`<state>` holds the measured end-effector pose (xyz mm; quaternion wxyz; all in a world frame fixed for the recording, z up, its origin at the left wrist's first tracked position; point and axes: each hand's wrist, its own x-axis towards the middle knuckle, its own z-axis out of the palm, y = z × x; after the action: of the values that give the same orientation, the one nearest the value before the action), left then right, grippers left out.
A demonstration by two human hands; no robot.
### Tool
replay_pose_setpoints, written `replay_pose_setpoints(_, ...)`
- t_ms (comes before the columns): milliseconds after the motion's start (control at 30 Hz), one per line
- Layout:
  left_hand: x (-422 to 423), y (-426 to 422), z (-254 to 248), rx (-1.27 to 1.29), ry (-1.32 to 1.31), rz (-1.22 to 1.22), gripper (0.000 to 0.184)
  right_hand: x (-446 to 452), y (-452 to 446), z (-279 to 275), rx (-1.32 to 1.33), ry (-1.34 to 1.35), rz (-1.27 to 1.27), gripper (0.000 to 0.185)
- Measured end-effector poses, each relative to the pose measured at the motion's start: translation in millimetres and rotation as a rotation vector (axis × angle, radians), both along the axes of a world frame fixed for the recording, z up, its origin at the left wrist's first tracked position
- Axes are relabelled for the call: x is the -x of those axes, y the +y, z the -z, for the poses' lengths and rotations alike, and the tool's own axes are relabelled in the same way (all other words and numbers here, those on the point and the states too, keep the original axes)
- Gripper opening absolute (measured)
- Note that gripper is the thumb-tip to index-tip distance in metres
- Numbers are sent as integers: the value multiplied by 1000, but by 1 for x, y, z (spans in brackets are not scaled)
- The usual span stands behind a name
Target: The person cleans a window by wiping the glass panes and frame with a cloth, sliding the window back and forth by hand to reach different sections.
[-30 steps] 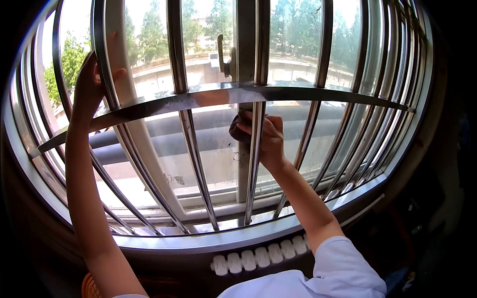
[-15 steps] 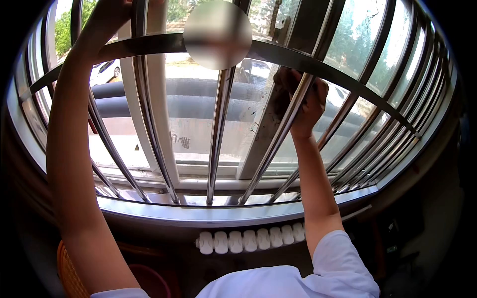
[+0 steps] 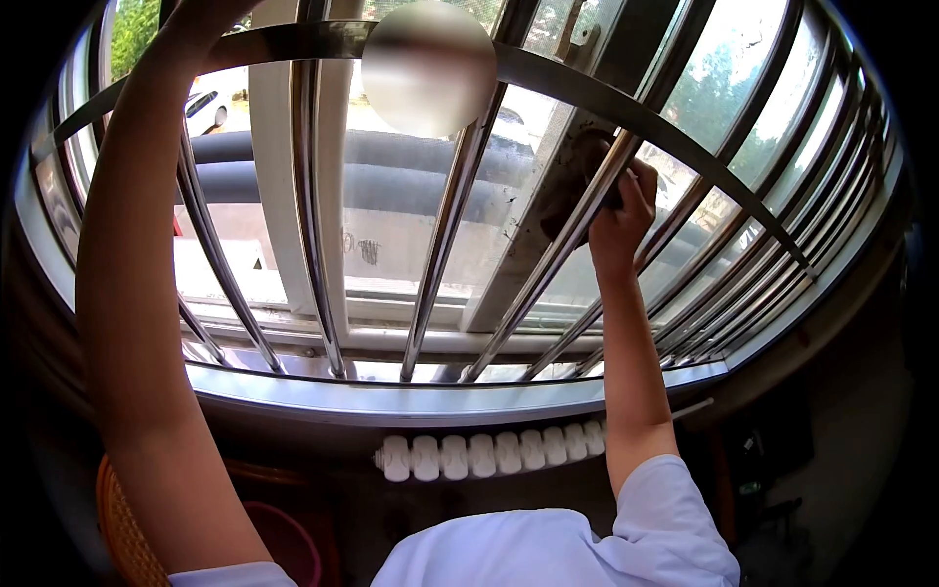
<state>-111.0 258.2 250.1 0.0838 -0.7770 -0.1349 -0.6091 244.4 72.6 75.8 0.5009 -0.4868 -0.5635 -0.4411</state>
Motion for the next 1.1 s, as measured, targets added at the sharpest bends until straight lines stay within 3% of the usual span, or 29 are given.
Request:
replay_pose_setpoints(167,2,9,0,-34,22,122,31,26,-35,80,348,-92,86,52)
replay_pose_setpoints(233,3,2,-3,-51,81,217,31,29,-44,94,328,-19,37,41)
replay_pose_setpoints(267,2,-2,-1,65,76,288,33,29,-46,99,280,29,30,39)
replay_pose_setpoints(300,-3,-8,-3,181,76,364,34,37,-46,93,202,120,6,39)
replay_pose_setpoints(333,-3,-4,-6,19,144,80,43,41,-45,84,118,210,-16,39)
replay_pose_setpoints(400,20,124,-17,102,360,244,57,36,-37,69,-25,160,69,46)
replay_pose_setpoints(500,11,85,-8,219,351,395,57,42,-14,44,-124,241,-30,38)
replay_pose_setpoints(600,3,58,-2,287,351,255,64,21,9,47,-130,111,-9,30)
replay_pose_setpoints(700,-3,16,3,412,463,190,51,20,-2,49,-51,78,122,30)
replay_pose_setpoints(767,-9,-6,9,480,411,404,80,22,-2,57,-157,278,108,31)
replay_pose_setpoints(800,-12,-24,9,320,516,288,92,24,-2,57,-171,288,108,31)
replay_pose_setpoints(833,-15,-21,11,322,480,277,106,29,-2,60,-235,339,134,33)
replay_pose_setpoints(933,-17,-14,6,433,443,302,102,37,-2,44,-341,394,75,40)
replay_pose_setpoints(1000,-17,-25,10,344,500,229,98,31,-1,22,-149,246,-97,45)
replay_pose_setpoints(1067,-20,-26,12,337,474,214,95,19,4,23,-73,232,-32,50)
replay_pose_setpoints(1100,-22,-19,2,488,472,166,90,20,-3,22,-11,237,21,51)
